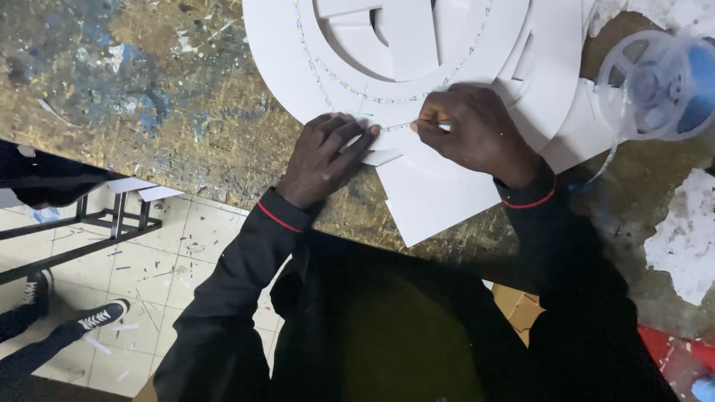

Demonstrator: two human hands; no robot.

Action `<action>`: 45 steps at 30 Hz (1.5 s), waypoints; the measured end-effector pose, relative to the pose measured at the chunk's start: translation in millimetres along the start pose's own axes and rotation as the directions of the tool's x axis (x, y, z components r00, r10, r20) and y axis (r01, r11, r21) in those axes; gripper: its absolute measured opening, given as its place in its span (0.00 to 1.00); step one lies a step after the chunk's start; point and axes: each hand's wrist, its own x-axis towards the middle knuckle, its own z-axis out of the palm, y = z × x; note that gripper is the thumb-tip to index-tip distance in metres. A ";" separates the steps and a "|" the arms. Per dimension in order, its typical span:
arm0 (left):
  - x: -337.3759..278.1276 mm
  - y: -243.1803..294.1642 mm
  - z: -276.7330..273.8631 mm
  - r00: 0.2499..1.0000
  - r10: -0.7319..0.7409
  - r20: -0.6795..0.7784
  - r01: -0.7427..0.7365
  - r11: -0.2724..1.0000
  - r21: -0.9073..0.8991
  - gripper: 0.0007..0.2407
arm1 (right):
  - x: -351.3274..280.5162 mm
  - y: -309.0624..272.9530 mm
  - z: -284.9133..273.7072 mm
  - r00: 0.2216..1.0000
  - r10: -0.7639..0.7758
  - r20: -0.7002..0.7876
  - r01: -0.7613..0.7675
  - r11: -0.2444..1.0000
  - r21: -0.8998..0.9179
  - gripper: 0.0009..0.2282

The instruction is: Applying an adhesive LED strip to a circular sign base component by peeling the backing and pressing it into place.

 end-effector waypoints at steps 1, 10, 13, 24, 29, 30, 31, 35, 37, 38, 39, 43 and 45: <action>-2.0 -0.9 1.3 1.000 0.005 0.007 -0.005 1.000 0.002 0.14 | 0.9 0.0 0.6 1.000 0.003 0.002 -0.003 1.000 -0.012 0.05; 2.3 12.5 4.9 0.997 -0.071 0.003 0.070 0.994 0.087 0.14 | 7.2 6.2 6.9 0.998 0.060 0.005 -0.060 0.993 -0.098 0.06; 1.4 7.6 4.7 0.998 -0.053 0.022 0.051 0.995 0.082 0.14 | 8.2 -2.4 -2.1 0.997 0.076 0.027 -0.075 0.995 -0.065 0.06; 19.0 -62.8 -66.8 0.977 -0.031 0.210 0.053 0.994 -0.100 0.13 | -32.7 -1.1 -2.3 0.986 0.144 0.083 -0.159 0.966 0.203 0.06; 28.0 -76.1 -83.9 0.983 -0.022 0.184 0.067 0.967 -0.244 0.15 | -108.1 32.7 -61.3 0.915 0.393 0.094 -0.402 0.909 0.109 0.17; 26.5 -75.0 -82.7 0.983 -0.022 0.183 0.066 0.969 -0.239 0.15 | -118.9 42.8 -70.3 0.917 0.387 0.094 -0.396 0.912 0.109 0.17; 24.5 -74.1 -81.8 0.979 -0.062 0.194 0.113 0.957 -0.267 0.17 | -128.7 51.4 -79.5 0.940 0.339 0.045 -0.342 0.935 0.099 0.16; 23.8 -66.8 -80.6 0.973 -0.115 0.200 0.174 0.934 -0.312 0.17 | -120.4 55.6 -75.5 0.983 0.130 -0.131 -0.126 0.991 0.040 0.14; 30.2 -60.5 -78.8 0.969 -0.127 0.212 0.186 0.941 -0.284 0.19 | -88.3 46.4 -58.2 0.980 0.012 -0.200 -0.014 1.000 -0.007 0.14; 31.2 -54.2 -77.2 0.962 -0.129 0.240 0.195 0.941 -0.275 0.21 | -81.3 39.7 -43.9 0.972 -0.030 -0.233 0.026 0.999 -0.021 0.14; 34.2 -48.3 -75.5 0.958 -0.136 0.252 0.206 0.938 -0.280 0.21 | -73.2 31.6 -27.1 0.961 -0.072 -0.266 0.065 0.997 -0.037 0.14; 33.1 -32.8 -66.8 0.952 -0.254 0.171 0.284 0.941 -0.182 0.14 | -29.2 -6.9 11.4 0.873 -0.278 -0.401 0.237 0.960 -0.151 0.14; 27.2 -22.8 -66.6 0.928 -0.340 0.151 0.366 0.909 -0.199 0.18 | -2.0 -30.6 24.8 0.836 -0.347 -0.425 0.296 0.938 -0.183 0.14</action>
